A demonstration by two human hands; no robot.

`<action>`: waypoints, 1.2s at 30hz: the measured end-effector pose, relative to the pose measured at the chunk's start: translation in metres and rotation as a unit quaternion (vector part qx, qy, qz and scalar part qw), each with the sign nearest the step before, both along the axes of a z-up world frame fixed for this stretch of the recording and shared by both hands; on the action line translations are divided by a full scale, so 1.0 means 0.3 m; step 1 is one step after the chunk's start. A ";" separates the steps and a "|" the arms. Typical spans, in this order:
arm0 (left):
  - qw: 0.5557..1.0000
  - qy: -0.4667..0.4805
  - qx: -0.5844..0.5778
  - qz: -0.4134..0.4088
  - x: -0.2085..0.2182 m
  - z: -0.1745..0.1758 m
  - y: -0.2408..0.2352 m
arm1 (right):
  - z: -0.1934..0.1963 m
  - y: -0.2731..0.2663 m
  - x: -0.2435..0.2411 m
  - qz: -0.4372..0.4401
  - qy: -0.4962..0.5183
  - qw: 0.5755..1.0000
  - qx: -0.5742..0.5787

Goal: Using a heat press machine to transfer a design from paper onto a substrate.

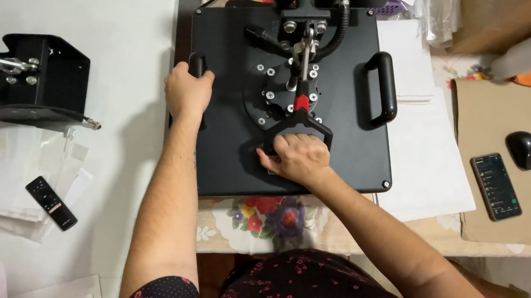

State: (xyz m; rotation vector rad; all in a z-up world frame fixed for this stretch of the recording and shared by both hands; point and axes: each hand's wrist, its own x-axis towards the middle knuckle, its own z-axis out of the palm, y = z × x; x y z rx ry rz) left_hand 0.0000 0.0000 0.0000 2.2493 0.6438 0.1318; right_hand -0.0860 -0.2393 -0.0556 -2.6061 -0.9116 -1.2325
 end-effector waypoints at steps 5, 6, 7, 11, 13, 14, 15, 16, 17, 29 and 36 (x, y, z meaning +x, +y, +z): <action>1.000 0.006 0.006 0.007 0.003 -0.014 0.005 | -0.003 -0.003 0.002 0.001 0.008 1.000 0.003; 1.000 0.012 0.012 0.009 0.003 -0.016 0.005 | -0.002 -0.003 0.000 0.002 0.010 1.000 0.004; 1.000 0.014 0.013 0.005 -0.003 -0.016 -0.001 | -0.008 -0.004 -0.004 -0.002 0.012 1.000 0.004; 1.000 0.015 0.015 0.011 0.008 -0.019 0.003 | -0.012 0.000 0.006 -0.005 0.003 1.000 0.009; 1.000 0.020 0.011 0.013 0.003 -0.030 0.011 | -0.018 0.003 0.000 -0.006 0.001 1.000 0.010; 1.000 0.021 0.007 0.012 0.001 -0.031 0.013 | -0.024 0.006 -0.001 -0.007 -0.002 1.000 0.007; 1.000 0.019 0.002 0.007 0.011 -0.028 0.009 | -0.025 0.004 0.006 -0.012 -0.007 1.000 0.004; 1.000 0.018 0.002 0.005 0.003 -0.034 0.013 | -0.027 0.003 -0.003 -0.014 -0.009 1.000 0.004; 1.000 0.017 -0.003 0.001 0.006 -0.035 0.019 | -0.027 0.005 -0.002 -0.014 -0.004 1.000 0.005; 0.992 0.001 -0.114 -0.055 -0.012 0.018 0.036 | -0.019 0.018 -0.004 -0.036 -0.012 0.999 -0.016; 0.986 -0.163 0.033 -0.020 -0.022 -0.007 0.009 | -0.031 0.012 0.002 -0.029 -0.030 0.999 -0.020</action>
